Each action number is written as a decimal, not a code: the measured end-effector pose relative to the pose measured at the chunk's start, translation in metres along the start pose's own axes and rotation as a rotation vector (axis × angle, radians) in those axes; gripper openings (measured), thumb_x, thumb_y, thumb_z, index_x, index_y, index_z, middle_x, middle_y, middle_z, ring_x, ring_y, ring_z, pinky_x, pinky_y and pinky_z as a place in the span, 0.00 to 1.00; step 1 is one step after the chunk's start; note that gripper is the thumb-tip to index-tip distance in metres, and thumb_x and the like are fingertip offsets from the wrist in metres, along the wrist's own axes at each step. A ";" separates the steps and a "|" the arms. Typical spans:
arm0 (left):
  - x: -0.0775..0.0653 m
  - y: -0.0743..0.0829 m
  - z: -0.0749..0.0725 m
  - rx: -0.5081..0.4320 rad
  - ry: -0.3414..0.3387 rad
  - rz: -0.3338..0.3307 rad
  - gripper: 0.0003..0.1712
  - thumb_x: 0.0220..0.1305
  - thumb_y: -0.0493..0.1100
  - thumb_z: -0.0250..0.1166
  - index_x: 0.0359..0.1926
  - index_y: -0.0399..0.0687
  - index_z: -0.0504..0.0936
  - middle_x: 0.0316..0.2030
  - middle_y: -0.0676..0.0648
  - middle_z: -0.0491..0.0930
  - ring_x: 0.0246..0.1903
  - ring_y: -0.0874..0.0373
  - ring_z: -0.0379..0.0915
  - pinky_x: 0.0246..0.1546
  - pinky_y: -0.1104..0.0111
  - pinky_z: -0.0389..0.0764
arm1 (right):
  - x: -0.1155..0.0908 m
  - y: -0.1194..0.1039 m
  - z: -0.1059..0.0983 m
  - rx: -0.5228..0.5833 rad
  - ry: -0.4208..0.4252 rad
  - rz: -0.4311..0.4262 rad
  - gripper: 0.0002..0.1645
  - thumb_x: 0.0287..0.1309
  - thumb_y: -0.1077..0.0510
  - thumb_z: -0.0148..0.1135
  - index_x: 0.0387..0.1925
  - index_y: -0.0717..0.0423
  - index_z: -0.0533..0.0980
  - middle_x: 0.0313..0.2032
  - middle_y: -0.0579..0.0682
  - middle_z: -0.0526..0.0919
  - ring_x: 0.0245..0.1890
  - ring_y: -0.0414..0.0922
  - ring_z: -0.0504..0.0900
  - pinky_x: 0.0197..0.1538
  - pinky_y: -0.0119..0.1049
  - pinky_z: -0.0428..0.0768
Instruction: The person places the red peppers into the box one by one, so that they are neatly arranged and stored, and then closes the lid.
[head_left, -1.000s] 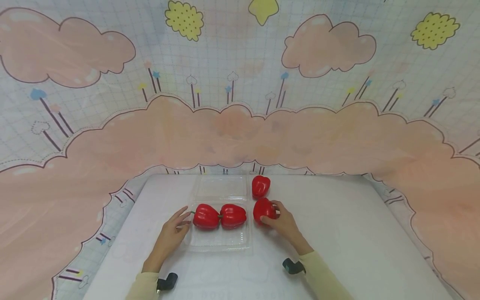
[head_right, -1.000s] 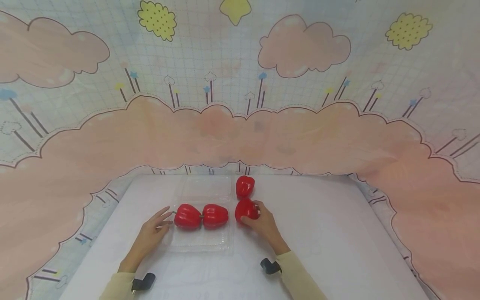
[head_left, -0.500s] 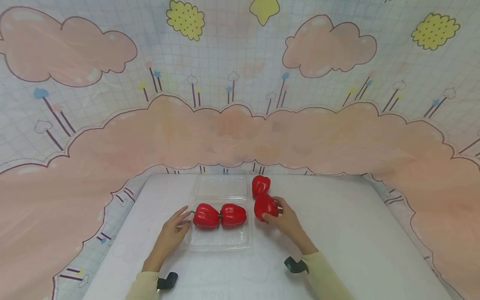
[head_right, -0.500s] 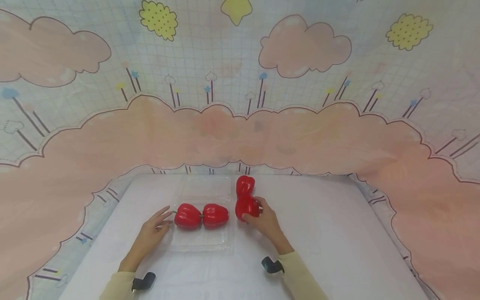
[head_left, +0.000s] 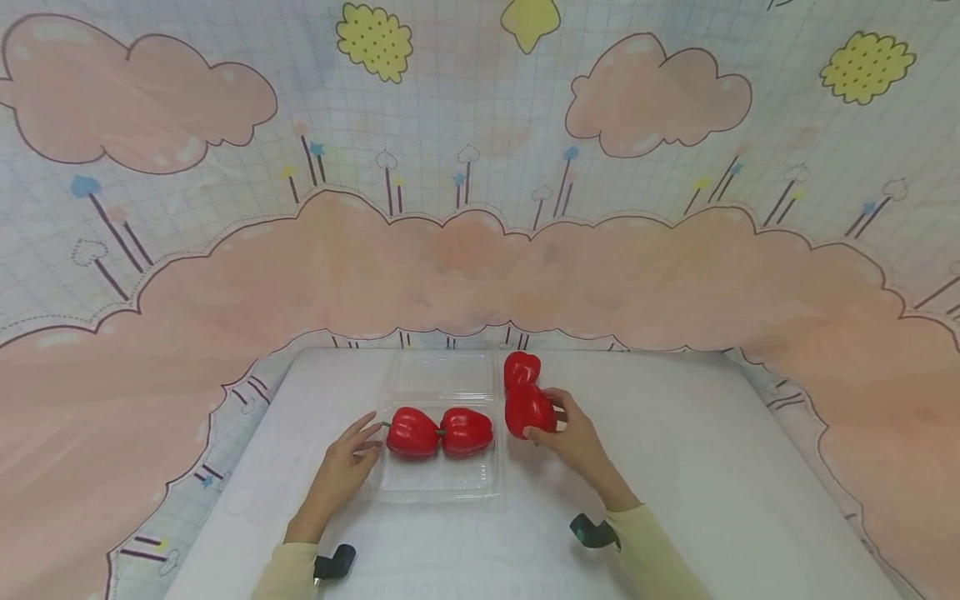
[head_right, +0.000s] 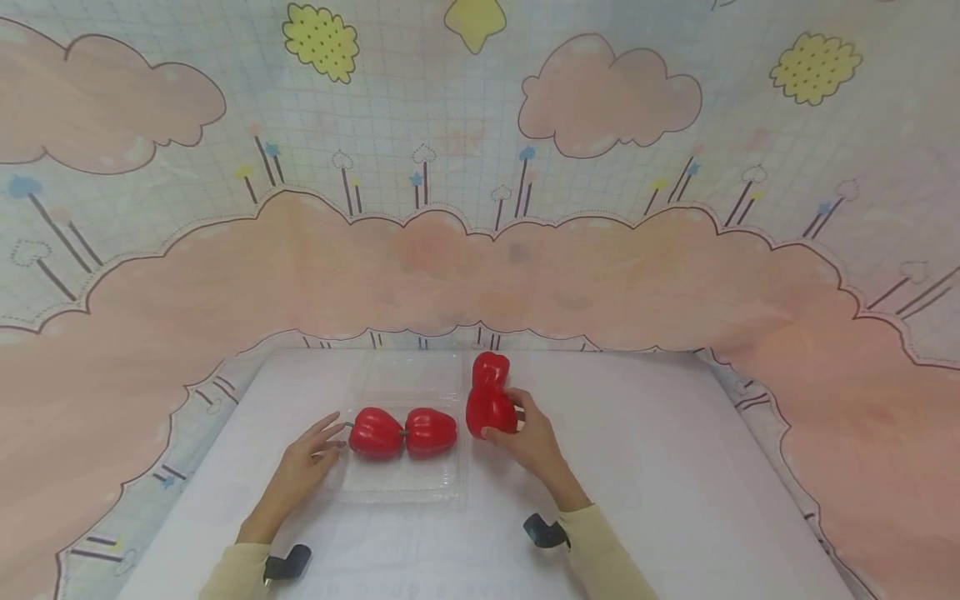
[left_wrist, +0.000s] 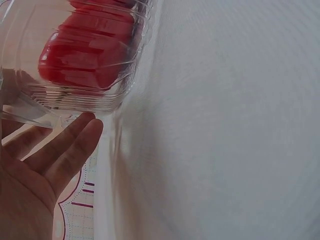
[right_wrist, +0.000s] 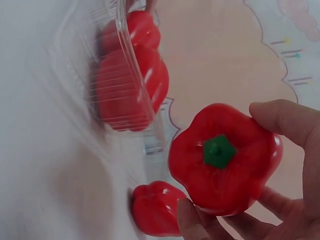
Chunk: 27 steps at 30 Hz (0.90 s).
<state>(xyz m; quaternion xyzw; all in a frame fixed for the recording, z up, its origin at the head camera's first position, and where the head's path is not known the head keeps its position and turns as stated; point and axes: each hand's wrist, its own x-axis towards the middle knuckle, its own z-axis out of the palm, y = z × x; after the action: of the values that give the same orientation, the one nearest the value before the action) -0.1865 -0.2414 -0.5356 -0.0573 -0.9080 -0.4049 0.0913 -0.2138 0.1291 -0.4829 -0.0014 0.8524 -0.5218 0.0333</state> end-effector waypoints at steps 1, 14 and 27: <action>0.000 0.000 0.000 0.001 0.001 0.002 0.25 0.64 0.35 0.61 0.63 0.42 0.75 0.70 0.42 0.66 0.52 0.45 0.82 0.49 0.57 0.85 | -0.001 -0.001 0.000 -0.002 -0.001 -0.004 0.52 0.41 0.52 0.79 0.67 0.44 0.62 0.65 0.52 0.70 0.63 0.56 0.71 0.50 0.48 0.87; 0.001 -0.002 0.001 -0.003 -0.002 -0.003 0.25 0.65 0.35 0.61 0.63 0.42 0.75 0.71 0.43 0.66 0.52 0.46 0.82 0.51 0.56 0.85 | -0.010 -0.013 -0.002 0.018 -0.008 -0.047 0.51 0.42 0.54 0.78 0.68 0.43 0.62 0.65 0.51 0.71 0.63 0.55 0.71 0.51 0.47 0.86; 0.001 -0.001 0.001 0.008 0.005 0.000 0.25 0.65 0.35 0.61 0.63 0.42 0.75 0.70 0.42 0.66 0.52 0.45 0.82 0.50 0.56 0.85 | -0.017 -0.019 0.002 0.030 -0.028 -0.102 0.50 0.42 0.56 0.78 0.67 0.42 0.64 0.63 0.50 0.72 0.61 0.52 0.73 0.50 0.44 0.87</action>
<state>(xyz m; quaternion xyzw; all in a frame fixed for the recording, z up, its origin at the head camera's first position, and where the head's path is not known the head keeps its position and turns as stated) -0.1879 -0.2416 -0.5366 -0.0558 -0.9094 -0.4014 0.0939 -0.1977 0.1194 -0.4659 -0.0520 0.8427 -0.5355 0.0187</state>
